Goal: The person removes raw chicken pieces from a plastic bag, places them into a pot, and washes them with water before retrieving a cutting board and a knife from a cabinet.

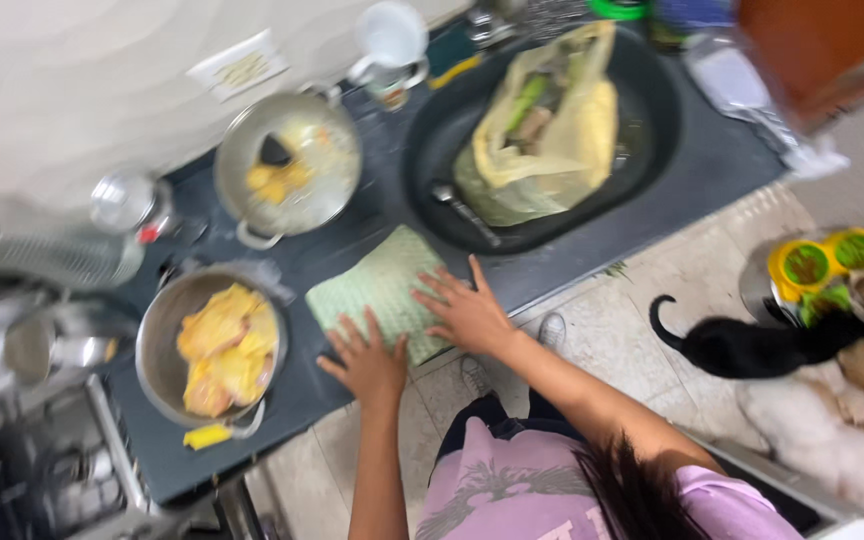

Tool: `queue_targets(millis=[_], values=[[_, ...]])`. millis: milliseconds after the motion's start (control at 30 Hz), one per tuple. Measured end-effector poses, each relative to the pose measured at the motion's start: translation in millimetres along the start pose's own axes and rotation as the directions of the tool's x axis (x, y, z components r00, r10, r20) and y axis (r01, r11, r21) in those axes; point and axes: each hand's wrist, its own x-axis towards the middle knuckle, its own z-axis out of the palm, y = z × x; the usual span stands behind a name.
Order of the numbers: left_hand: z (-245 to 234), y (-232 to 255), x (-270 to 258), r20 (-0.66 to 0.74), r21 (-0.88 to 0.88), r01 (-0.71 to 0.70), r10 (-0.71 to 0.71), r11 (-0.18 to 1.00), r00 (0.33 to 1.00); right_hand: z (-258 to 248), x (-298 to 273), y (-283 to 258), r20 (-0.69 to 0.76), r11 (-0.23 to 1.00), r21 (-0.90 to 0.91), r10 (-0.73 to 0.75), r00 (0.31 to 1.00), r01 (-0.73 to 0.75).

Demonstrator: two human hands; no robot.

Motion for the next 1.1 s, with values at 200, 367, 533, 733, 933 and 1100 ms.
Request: queue_targets(millis=[200, 367, 533, 733, 933, 1100], values=[[-36.8, 59.2, -3.2, -0.186, -0.204, -0.179, 0.142, 0.962, 0.972, -44.2, -57.7, 40.8, -0.153, 0.980, 0.110, 0.180, 0.972, -0.165], [-77.3, 172.1, -14.6, -0.304, -0.320, -0.442, 0.351, 0.838, 0.886, -89.2, -138.4, 109.5, -0.225, 0.933, 0.118, 0.357, 0.906, -0.339], [-106.7, 320.4, -50.0, -0.440, -0.413, -0.688, 0.531, 0.597, 0.724, -153.7, -232.6, 208.7, -0.302, 0.887, 0.157, 0.461, 0.834, -0.434], [-95.5, 489.0, -90.6, -0.397, -0.588, -0.704, 0.617, 0.398, 0.679, -170.7, -337.5, 348.5, -0.432, 0.763, 0.162, 0.625, 0.650, -0.626], [-83.5, 607.9, -111.0, -0.375, -0.616, -0.703, 0.652, 0.356, 0.659, -192.0, -384.0, 481.0, -0.388, 0.649, 0.293, 0.752, 0.533, -0.702], [-51.1, 679.0, -103.8, -0.206, -0.646, -0.618, 0.676, 0.449, 0.707, -237.4, -355.9, 595.9, -0.142, 0.456, 0.235, 0.890, 0.434, -0.858]])
